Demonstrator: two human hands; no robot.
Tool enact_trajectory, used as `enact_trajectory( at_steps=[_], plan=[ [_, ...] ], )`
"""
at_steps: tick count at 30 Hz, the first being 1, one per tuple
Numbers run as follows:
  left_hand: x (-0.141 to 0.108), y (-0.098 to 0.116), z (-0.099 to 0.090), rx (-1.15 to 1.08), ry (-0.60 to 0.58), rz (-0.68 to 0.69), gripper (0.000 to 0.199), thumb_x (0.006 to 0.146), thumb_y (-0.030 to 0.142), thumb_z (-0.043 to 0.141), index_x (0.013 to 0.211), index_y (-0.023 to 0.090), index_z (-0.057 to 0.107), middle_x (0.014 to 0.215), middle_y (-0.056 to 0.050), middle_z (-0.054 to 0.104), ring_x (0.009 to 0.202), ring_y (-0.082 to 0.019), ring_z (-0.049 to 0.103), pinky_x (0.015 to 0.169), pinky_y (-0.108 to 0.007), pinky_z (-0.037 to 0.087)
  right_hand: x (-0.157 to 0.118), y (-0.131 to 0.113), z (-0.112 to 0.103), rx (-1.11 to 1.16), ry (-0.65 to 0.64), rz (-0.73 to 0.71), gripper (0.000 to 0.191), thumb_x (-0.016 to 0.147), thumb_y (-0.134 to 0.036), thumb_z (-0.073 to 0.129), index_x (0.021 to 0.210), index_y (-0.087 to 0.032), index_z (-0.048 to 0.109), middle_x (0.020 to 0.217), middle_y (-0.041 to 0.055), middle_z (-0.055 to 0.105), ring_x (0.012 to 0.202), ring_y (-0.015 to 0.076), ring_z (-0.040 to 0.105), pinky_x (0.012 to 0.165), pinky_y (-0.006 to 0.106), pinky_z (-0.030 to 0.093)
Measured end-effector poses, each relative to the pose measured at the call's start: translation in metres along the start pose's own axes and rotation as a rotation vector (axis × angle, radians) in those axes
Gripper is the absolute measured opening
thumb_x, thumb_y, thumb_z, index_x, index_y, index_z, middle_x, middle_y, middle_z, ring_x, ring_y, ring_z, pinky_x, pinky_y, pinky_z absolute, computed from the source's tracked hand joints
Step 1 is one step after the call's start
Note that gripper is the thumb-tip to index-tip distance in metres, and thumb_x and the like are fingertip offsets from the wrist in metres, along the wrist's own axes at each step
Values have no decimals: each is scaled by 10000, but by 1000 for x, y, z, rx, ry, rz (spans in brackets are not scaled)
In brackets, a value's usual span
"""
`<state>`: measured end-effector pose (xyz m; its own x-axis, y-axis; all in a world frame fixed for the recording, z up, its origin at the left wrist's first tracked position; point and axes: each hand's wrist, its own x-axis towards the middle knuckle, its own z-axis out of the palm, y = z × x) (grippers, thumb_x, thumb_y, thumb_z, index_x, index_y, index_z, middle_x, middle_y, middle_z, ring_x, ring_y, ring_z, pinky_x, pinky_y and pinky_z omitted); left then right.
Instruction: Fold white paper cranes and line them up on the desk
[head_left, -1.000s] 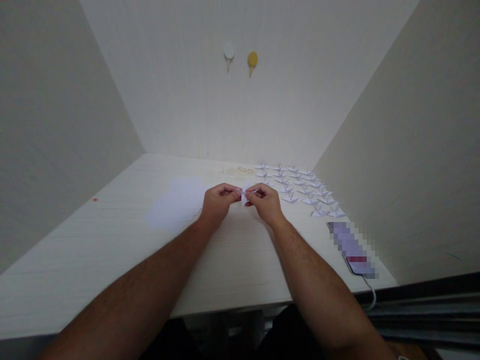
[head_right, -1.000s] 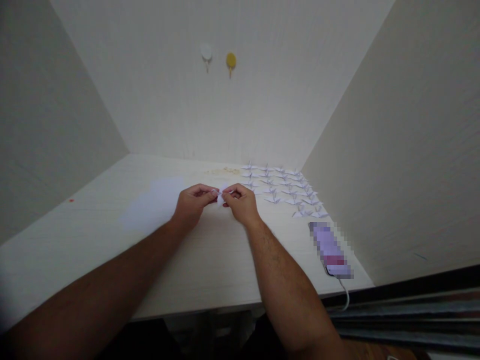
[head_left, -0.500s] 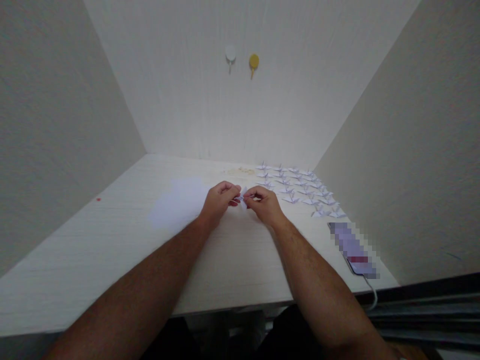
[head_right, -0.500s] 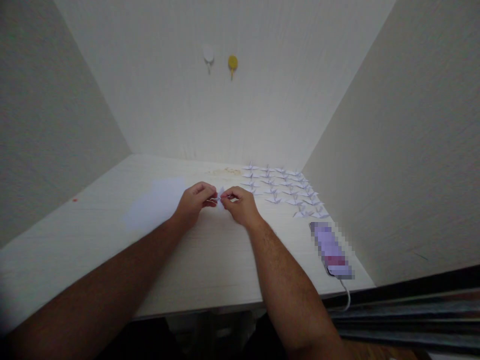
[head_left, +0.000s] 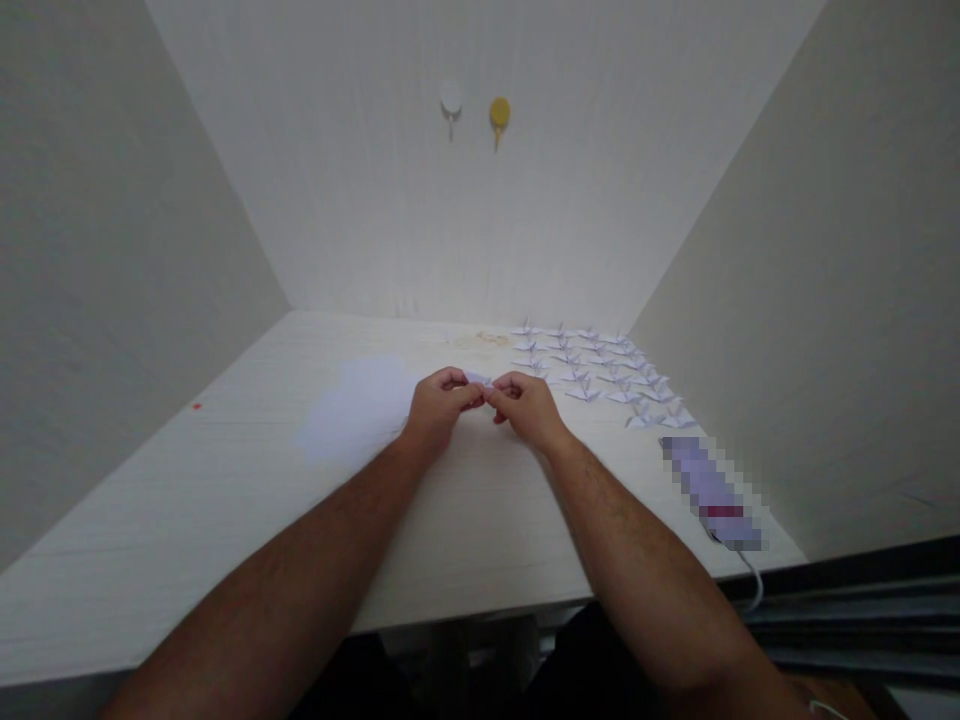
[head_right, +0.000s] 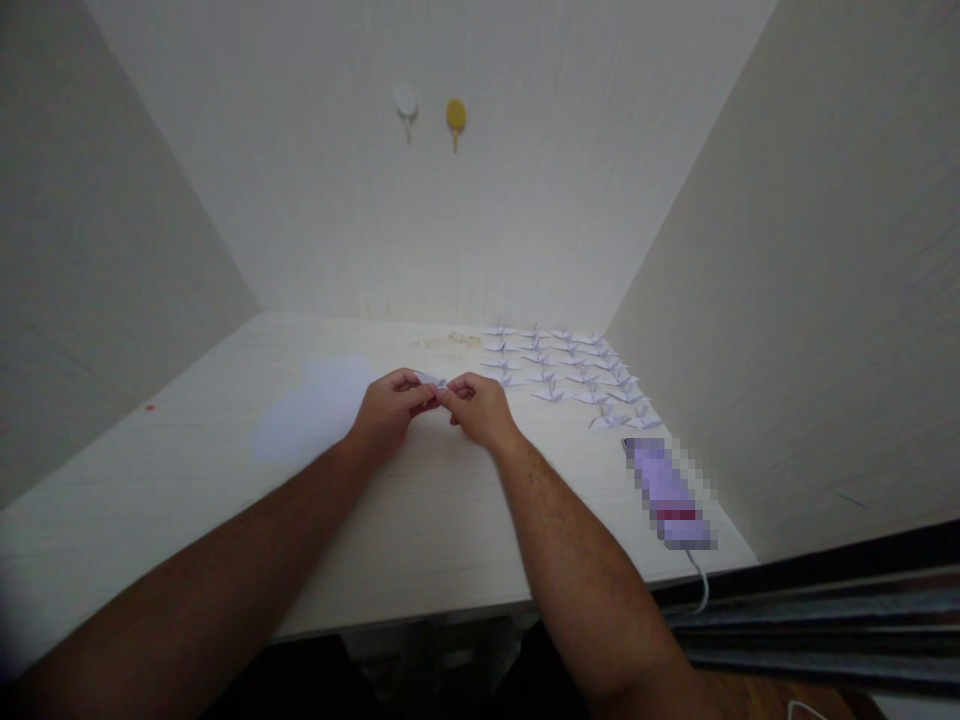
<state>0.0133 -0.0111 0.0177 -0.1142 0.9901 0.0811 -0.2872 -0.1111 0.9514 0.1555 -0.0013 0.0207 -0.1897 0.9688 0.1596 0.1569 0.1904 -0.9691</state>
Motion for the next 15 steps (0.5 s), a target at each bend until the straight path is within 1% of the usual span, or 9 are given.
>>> enact_trajectory(
  at_steps=[3,6,10,15],
  plan=[
    [-1,2,-1,61,-21,-21,194,591,235,761,618,153,587,645,-24,647,620,-141,607,646,-303,510,0,-3,-2,52,15,-26,249,688,-385,716,699,-159,612,606,-12,632,466,82,537,442,216,481],
    [-1,3,-1,78,-12,-9,222,613,245,748,567,159,548,611,-31,631,603,-147,606,628,-307,508,0,-3,-3,79,14,-32,213,690,-354,701,677,-159,616,590,-19,618,453,71,507,435,219,492],
    [-1,5,1,-29,7,-24,253,619,239,744,547,161,514,594,-16,601,588,-133,589,621,-298,503,1,-3,-3,139,4,-23,220,668,-353,713,668,-160,606,557,-42,580,445,64,479,424,218,497],
    [-4,7,3,-193,-34,-83,286,618,223,752,564,164,478,599,-3,592,615,-124,589,641,-282,491,3,-2,-4,215,-2,-38,232,656,-357,730,668,-156,614,570,-40,583,467,70,499,427,214,498]
  ],
)
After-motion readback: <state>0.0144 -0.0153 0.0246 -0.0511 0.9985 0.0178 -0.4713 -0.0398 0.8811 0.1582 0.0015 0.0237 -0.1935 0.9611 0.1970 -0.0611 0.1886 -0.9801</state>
